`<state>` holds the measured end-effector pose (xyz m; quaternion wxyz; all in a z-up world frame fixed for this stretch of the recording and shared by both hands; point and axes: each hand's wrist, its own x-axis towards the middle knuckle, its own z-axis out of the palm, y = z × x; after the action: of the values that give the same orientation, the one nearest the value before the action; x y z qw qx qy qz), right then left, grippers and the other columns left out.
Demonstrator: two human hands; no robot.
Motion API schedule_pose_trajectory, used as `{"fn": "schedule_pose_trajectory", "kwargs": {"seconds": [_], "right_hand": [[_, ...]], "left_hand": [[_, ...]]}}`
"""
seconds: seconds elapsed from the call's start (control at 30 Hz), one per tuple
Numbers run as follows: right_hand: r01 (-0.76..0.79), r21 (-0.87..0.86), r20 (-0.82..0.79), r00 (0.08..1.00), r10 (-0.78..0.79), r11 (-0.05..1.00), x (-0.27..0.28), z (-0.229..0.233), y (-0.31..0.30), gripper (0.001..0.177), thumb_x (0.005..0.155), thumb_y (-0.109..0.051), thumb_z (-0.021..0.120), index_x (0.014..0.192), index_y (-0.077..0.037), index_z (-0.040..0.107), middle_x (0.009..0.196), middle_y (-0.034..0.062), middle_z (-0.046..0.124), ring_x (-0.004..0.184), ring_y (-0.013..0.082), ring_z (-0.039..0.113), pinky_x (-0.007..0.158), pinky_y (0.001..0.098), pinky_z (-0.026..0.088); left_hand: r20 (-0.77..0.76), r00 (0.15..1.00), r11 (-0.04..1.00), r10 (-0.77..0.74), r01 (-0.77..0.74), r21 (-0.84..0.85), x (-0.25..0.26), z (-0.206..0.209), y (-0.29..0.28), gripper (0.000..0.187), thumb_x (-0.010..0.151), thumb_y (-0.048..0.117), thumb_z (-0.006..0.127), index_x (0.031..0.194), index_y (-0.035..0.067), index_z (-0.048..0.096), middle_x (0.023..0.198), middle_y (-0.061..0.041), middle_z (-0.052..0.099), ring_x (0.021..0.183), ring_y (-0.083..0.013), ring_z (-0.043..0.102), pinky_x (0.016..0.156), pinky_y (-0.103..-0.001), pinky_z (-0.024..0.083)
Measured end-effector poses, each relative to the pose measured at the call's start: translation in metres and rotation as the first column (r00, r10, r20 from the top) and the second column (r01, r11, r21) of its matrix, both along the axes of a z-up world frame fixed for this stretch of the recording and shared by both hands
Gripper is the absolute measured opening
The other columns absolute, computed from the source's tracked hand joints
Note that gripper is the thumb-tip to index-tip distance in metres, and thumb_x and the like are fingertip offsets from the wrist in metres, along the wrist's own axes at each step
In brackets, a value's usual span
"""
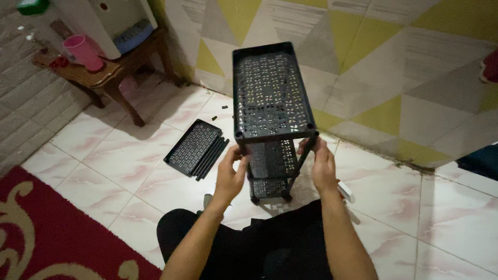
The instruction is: The person assembles a black metal rolling cart by inserting vertical support poles into the corner holes of perforated trays and securing them with small black fasteners. The person also wipes the poles with a cloth during assembly.
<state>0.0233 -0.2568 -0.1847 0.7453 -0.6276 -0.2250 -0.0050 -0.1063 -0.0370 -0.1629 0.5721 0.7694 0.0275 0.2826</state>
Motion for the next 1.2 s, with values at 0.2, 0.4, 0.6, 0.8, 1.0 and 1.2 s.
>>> {"fn": "schedule_pose_trajectory", "kwargs": {"seconds": [0.2, 0.4, 0.6, 0.8, 1.0, 1.2], "right_hand": [[-0.085, -0.061, -0.003, 0.996, 0.085, 0.995, -0.024, -0.006, 0.019, 0.051, 0.113, -0.032, 0.026, 0.117, -0.001, 0.066, 0.106, 0.0084, 0.071, 0.1, 0.0196, 0.067, 0.095, 0.0347, 0.053], [-0.13, -0.196, 0.023, 0.99, 0.137, 0.972, -0.059, 0.005, 0.044, 0.047, 0.113, -0.035, 0.031, 0.123, -0.005, 0.067, 0.111, 0.0095, 0.072, 0.106, 0.0205, 0.068, 0.097, 0.0352, 0.052], [-0.146, -0.321, 0.137, 0.971, 0.198, 0.936, -0.067, 0.015, 0.052, 0.043, 0.114, -0.033, 0.039, 0.132, -0.001, 0.06, 0.123, 0.0149, 0.066, 0.115, 0.0265, 0.061, 0.101, 0.0388, 0.047], [0.337, -0.05, 0.022, 0.941, -0.336, 0.94, 0.042, 0.027, 0.019, 0.039, 0.112, -0.035, 0.041, 0.108, -0.004, 0.064, 0.103, 0.0081, 0.064, 0.101, 0.0213, 0.061, 0.094, 0.0394, 0.05], [0.43, 0.047, 0.094, 0.897, -0.433, 0.901, 0.169, 0.028, 0.004, 0.042, 0.111, -0.04, 0.04, 0.11, -0.005, 0.064, 0.111, 0.0062, 0.067, 0.104, 0.0179, 0.064, 0.089, 0.038, 0.053], [0.073, 0.154, -0.17, 0.984, -0.046, 0.985, 0.179, 0.003, -0.004, 0.046, 0.115, -0.039, 0.032, 0.111, -0.006, 0.063, 0.098, 0.0087, 0.066, 0.089, 0.0195, 0.065, 0.087, 0.0376, 0.055]], "left_hand": [[0.027, 0.997, 0.997, 0.074, -0.074, -0.025, 0.021, -0.011, 0.037, 0.027, 0.104, 0.008, 0.055, 0.13, 0.001, 0.059, 0.112, -0.009, 0.073, 0.103, -0.0166, 0.07, 0.089, -0.03, 0.055], [0.039, 0.993, 0.993, 0.114, -0.115, 0.036, 0.042, -0.019, 0.066, 0.025, 0.107, 0.011, 0.051, 0.13, 0.002, 0.059, 0.113, -0.009, 0.074, 0.103, -0.0168, 0.071, 0.089, -0.03, 0.055], [0.091, 0.978, 0.981, 0.185, -0.189, 0.033, 0.054, -0.005, 0.08, 0.034, 0.104, 0.012, 0.055, 0.137, 0.001, 0.053, 0.119, -0.013, 0.067, 0.107, -0.0196, 0.066, 0.09, -0.032, 0.054], [0.087, 0.977, 0.969, 0.194, -0.177, -0.174, 0.012, -0.016, 0.022, 0.034, 0.104, 0.014, 0.053, 0.136, 0.004, 0.051, 0.131, -0.015, 0.058, 0.098, -0.0235, 0.062, 0.083, -0.035, 0.055], [-0.034, 0.999, 0.985, 0.041, -0.034, 0.17, -0.012, -0.023, -0.033, 0.038, 0.098, 0.016, 0.065, 0.13, -0.001, 0.053, 0.112, -0.016, 0.067, 0.1, -0.0257, 0.067, 0.082, -0.038, 0.055], [-0.363, 0.932, 1.0, 0.021, -0.014, 0.023, -0.009, -0.015, -0.016, 0.021, 0.1, 0.008, 0.057, 0.12, 0.005, 0.06, 0.097, -0.01, 0.072, 0.069, -0.0231, 0.069, 0.057, -0.035, 0.053]]}}
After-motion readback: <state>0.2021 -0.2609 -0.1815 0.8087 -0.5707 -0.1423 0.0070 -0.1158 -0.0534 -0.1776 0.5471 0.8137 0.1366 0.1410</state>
